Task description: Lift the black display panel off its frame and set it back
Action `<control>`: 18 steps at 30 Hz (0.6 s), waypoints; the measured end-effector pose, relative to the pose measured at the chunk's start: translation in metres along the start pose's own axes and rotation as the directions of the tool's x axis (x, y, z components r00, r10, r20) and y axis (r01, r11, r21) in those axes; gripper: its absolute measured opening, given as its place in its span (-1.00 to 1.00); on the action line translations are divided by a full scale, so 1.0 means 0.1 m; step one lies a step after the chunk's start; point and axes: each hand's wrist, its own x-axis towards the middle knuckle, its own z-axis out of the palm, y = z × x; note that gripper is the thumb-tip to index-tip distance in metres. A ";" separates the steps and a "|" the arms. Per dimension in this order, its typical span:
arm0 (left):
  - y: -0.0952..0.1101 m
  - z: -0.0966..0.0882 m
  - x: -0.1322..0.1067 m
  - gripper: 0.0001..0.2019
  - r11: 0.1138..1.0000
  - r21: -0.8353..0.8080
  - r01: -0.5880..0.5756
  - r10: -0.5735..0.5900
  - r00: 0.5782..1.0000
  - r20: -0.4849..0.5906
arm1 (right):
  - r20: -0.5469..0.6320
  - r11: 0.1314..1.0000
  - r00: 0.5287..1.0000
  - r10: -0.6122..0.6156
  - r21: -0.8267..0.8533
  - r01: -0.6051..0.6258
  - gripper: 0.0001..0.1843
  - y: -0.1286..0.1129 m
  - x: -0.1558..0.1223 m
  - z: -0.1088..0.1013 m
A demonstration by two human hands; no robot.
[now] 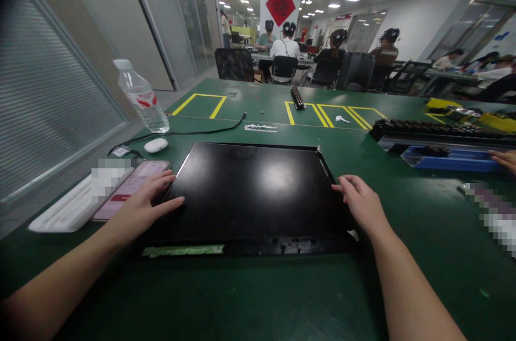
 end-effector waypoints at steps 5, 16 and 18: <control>0.00 0.02 0.00 -0.16 0.993 0.115 -0.013 0.006 0.998 0.065 | 0.018 1.000 1.000 -0.005 -0.011 0.005 -0.50 0.01 -0.02 -0.02; -0.08 0.06 0.04 -0.25 0.985 0.166 -0.048 0.037 0.997 0.066 | 0.025 0.999 1.000 -0.011 -0.043 0.012 -0.50 0.01 0.02 -0.03; -0.08 0.07 0.05 -0.27 0.986 0.163 -0.045 0.036 0.998 0.059 | 0.021 0.999 1.000 -0.009 -0.050 0.010 -0.51 0.00 0.00 -0.02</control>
